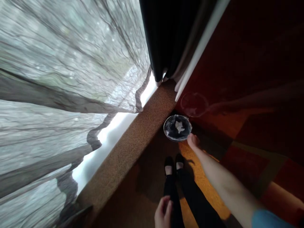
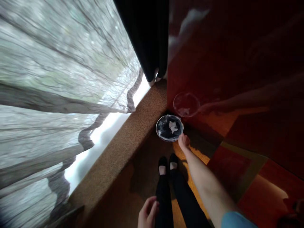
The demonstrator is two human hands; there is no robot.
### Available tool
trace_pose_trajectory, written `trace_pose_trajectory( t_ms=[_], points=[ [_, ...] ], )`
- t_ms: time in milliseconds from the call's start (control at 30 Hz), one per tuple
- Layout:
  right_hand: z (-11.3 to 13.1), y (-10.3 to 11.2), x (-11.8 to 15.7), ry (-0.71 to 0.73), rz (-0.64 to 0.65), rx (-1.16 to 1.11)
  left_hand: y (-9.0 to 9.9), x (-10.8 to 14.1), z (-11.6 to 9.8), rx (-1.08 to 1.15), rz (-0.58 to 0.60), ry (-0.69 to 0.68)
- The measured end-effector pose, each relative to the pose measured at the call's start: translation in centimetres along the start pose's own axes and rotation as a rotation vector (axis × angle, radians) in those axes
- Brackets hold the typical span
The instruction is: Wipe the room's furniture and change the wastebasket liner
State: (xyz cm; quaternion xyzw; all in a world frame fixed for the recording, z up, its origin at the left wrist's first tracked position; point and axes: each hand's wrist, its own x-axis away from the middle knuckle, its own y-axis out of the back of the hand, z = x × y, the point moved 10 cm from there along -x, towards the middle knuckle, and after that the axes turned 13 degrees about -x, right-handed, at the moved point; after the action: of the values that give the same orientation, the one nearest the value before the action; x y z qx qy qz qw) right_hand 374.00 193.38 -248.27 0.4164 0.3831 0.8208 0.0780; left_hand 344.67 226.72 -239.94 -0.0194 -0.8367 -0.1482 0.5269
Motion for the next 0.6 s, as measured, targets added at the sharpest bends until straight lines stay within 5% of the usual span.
trace_pose_trajectory(
  t_ms=[167, 333, 467, 600],
  points=[
    [0.6, 0.0, 1.8, 0.090, -0.015, -0.113, 0.3, -6.6, -12.7, -0.075, -0.038, -0.127],
    [-1.6, 0.5, 2.9, 0.172, -0.075, -0.234, -2.9, -19.0, -20.6, -0.147, -0.039, -0.004],
    [-2.9, -0.2, 1.9, 0.236, -0.079, -0.306, -6.5, -27.9, -24.2, -0.197, 0.040, -0.068],
    [-3.1, -1.0, 1.2, 0.224, -0.121, -0.413, -7.8, -30.6, -25.4, -0.236, 0.056, -0.182]
  ],
)
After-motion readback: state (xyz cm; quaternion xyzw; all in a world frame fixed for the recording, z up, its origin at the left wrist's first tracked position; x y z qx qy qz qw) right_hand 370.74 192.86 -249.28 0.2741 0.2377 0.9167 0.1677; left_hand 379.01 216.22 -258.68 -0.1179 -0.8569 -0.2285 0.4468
